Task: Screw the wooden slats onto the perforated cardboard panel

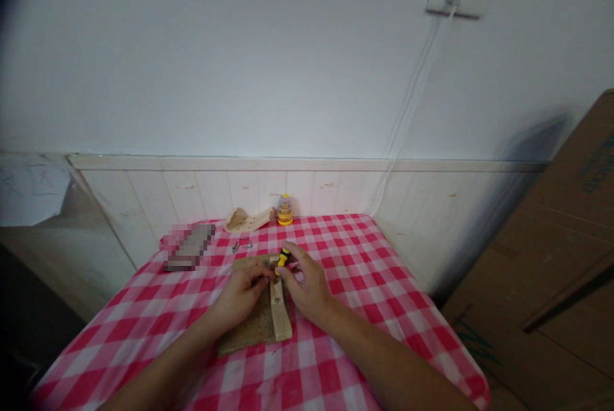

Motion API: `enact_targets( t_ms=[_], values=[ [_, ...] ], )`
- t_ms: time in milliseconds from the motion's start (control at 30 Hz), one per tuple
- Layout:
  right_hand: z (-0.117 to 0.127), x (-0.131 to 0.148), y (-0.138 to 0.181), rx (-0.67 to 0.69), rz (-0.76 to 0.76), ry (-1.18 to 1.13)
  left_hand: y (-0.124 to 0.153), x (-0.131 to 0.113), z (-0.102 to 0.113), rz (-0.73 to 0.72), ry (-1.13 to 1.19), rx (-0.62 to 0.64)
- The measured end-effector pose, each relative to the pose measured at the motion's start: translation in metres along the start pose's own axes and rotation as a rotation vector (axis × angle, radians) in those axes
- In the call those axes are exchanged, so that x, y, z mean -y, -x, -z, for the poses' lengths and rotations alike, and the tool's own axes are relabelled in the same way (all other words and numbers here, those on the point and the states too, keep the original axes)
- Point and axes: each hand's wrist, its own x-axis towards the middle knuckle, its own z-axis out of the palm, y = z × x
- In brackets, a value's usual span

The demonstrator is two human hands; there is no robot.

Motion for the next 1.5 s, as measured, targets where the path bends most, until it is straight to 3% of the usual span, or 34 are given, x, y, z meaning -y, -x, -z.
enact_targets(
  t_ms=[533, 967, 1500],
  values=[
    [0.004, 0.007, 0.002, -0.083, -0.028, 0.01, 0.001, -0.004, 0.002, 0.058, 0.056, -0.02],
    [0.008, 0.012, 0.005, -0.004, -0.035, 0.004, 0.002, -0.013, 0.01, -0.037, 0.116, 0.171],
    [0.009, 0.02, 0.005, 0.079, 0.05, -0.039, 0.002, -0.008, 0.009, -0.082, 0.132, 0.192]
  ],
)
